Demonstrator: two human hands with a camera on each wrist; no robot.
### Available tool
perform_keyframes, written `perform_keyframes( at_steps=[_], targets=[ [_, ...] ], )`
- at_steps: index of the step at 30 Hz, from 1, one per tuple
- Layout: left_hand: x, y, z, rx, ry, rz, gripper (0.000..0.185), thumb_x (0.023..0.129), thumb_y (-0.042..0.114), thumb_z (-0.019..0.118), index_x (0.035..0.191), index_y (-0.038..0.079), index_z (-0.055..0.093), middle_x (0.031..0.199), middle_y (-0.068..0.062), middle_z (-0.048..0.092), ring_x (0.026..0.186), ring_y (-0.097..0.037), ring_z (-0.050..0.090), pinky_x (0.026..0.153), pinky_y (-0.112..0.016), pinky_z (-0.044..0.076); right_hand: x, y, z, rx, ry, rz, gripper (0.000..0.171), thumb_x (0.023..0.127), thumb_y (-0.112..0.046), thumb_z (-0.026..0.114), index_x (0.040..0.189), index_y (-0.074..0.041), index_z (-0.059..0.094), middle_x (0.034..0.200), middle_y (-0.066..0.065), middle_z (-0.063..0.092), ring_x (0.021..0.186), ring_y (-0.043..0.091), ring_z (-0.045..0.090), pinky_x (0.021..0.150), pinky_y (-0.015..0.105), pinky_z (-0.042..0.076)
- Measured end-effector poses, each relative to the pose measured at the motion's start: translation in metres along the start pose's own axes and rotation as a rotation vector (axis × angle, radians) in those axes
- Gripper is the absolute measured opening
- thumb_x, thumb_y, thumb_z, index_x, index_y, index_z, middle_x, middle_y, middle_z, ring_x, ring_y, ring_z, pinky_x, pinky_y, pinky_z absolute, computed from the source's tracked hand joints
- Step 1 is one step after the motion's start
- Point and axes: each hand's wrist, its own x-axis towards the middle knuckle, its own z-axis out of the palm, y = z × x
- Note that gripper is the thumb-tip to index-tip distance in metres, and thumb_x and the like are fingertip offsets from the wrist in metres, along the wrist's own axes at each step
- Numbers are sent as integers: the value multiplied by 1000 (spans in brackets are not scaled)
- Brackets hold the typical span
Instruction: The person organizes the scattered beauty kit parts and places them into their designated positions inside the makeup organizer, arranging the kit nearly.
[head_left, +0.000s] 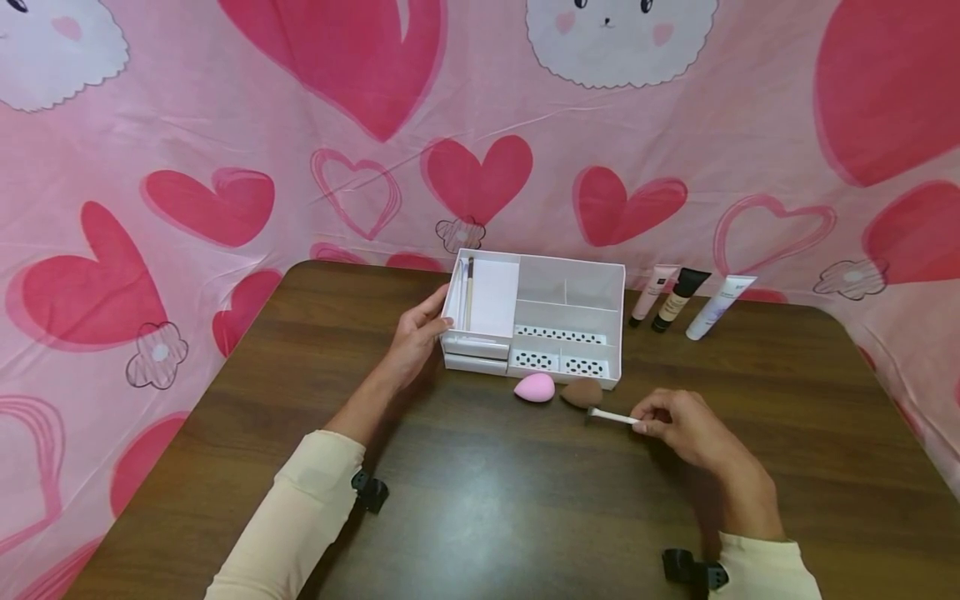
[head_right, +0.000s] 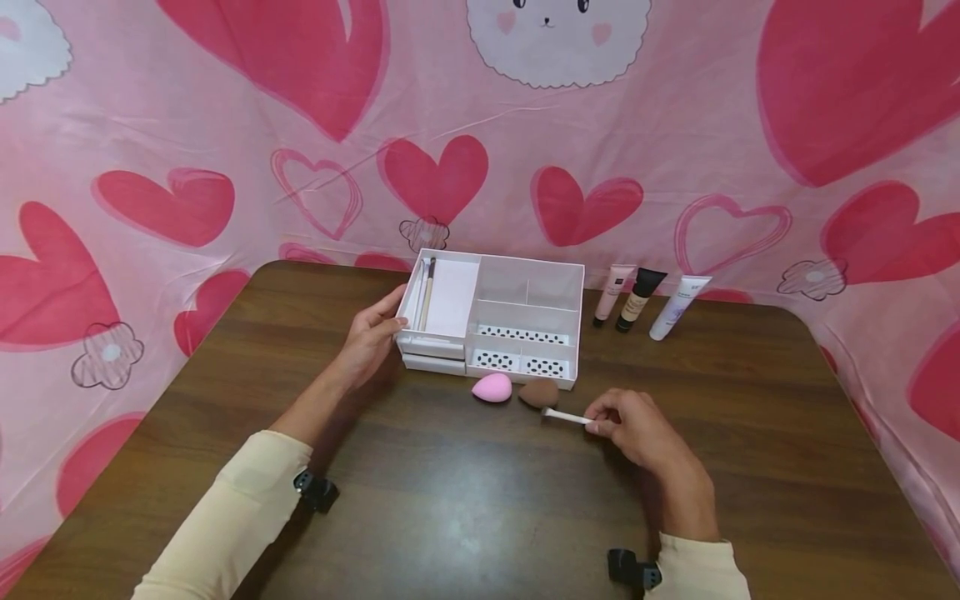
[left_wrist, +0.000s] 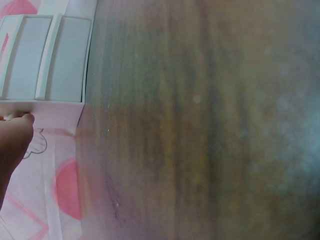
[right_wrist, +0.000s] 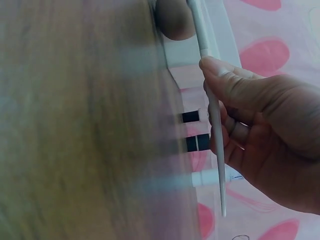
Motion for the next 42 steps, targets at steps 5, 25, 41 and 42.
perform_keyframes(
  at_steps=[5,25,41,42],
  targets=[
    [0,-1,-2,7,-7,1,63,92,-11,39,152,-8,19,163,-19,19,146,-25,21,100,-7,39,0,-5,-2,-3,33,3,5,83,-8,73,87,-11,73,79,-2,66,70,1,49,62,19,44],
    [0,0,0,14,-17,3,62,93,-12,39,151,-8,19,163,-19,19,148,-28,20,101,-7,39,11,-28,-8,-31,117,-39,9,82,-8,74,91,-10,74,82,1,68,69,6,50,60,19,45],
    [-1,2,0,20,-19,6,63,92,-12,39,151,-9,18,163,-20,19,150,-27,17,104,-9,37,54,-41,-20,-112,165,-153,10,80,1,74,88,-5,74,81,8,70,69,14,53,60,21,45],
    [-1,2,0,19,-20,6,63,92,-11,40,151,-9,18,163,-19,19,149,-27,17,105,-9,37,57,-42,-21,-119,159,-153,10,81,0,73,88,-5,74,82,9,70,69,14,52,59,22,44]
  ],
)
